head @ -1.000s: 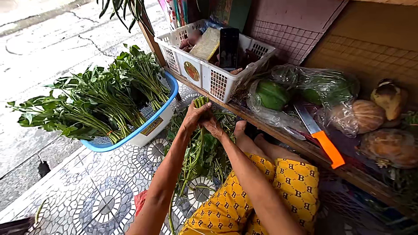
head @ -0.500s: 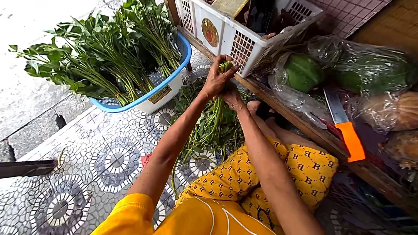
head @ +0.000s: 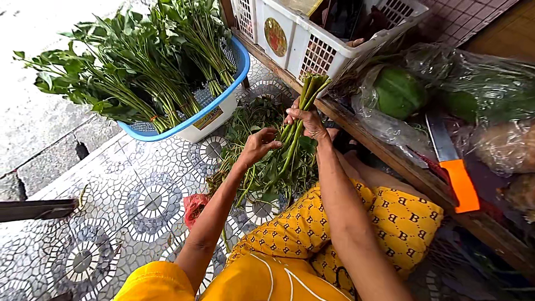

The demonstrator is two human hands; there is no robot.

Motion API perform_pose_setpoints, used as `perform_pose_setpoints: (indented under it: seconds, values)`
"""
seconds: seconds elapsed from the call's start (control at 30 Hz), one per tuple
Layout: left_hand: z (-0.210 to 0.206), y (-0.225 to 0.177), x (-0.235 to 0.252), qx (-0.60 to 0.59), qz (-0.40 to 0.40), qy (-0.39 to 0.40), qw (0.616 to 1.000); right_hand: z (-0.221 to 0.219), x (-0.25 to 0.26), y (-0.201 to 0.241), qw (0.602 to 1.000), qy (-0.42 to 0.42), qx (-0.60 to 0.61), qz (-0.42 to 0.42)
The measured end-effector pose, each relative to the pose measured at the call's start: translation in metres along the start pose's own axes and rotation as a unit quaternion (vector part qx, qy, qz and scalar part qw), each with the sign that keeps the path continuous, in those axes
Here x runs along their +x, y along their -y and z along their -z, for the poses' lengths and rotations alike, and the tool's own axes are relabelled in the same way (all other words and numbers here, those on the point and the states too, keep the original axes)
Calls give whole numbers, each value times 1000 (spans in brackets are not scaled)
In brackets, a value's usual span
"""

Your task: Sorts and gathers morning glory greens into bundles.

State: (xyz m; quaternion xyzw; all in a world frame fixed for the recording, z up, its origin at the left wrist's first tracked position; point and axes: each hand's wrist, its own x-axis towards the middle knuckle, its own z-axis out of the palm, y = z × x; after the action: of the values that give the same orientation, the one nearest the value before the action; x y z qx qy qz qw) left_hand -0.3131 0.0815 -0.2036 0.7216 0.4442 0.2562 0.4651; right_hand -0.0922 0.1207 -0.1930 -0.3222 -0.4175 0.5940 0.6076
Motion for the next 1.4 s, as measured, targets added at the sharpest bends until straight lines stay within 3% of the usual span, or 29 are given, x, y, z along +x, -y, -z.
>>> perform_pose_setpoints:
  seconds: [0.17,0.3,0.43,0.6,0.7,0.83,0.93,1.07,1.17,1.27,1.4]
  values:
    - [-10,6,-14,-70,-8,-85,994,18,-3,4,987,105,121,17]
    - [-10,6,-12,-120,-13,-77,990,22,-4,8,979,132,156,22]
    - [-11,-7,-10,-186,35,-47,981,19,-4,4,982,122,144,6]
    - [-14,-2,16,-39,-34,-53,997,10,-7,4,990,92,107,-16]
    - [1,3,25,47,-18,-48,998,11,-6,5,994,80,69,-17]
    - [36,62,5,54,105,-34,992,10,-5,11,999,38,-3,15]
    - [71,127,-54,108,238,18,965,5,-11,14,998,16,-67,12]
    - [106,174,-152,223,445,73,864,0,-6,15,993,10,-114,11]
    - [93,197,-217,218,571,85,787,-4,-2,11,993,18,-117,5]
    - [68,238,-258,209,570,33,794,-14,-6,1,994,14,-111,-16]
    - [35,243,-253,210,521,-104,821,-27,-17,-2,990,-23,-126,-53]
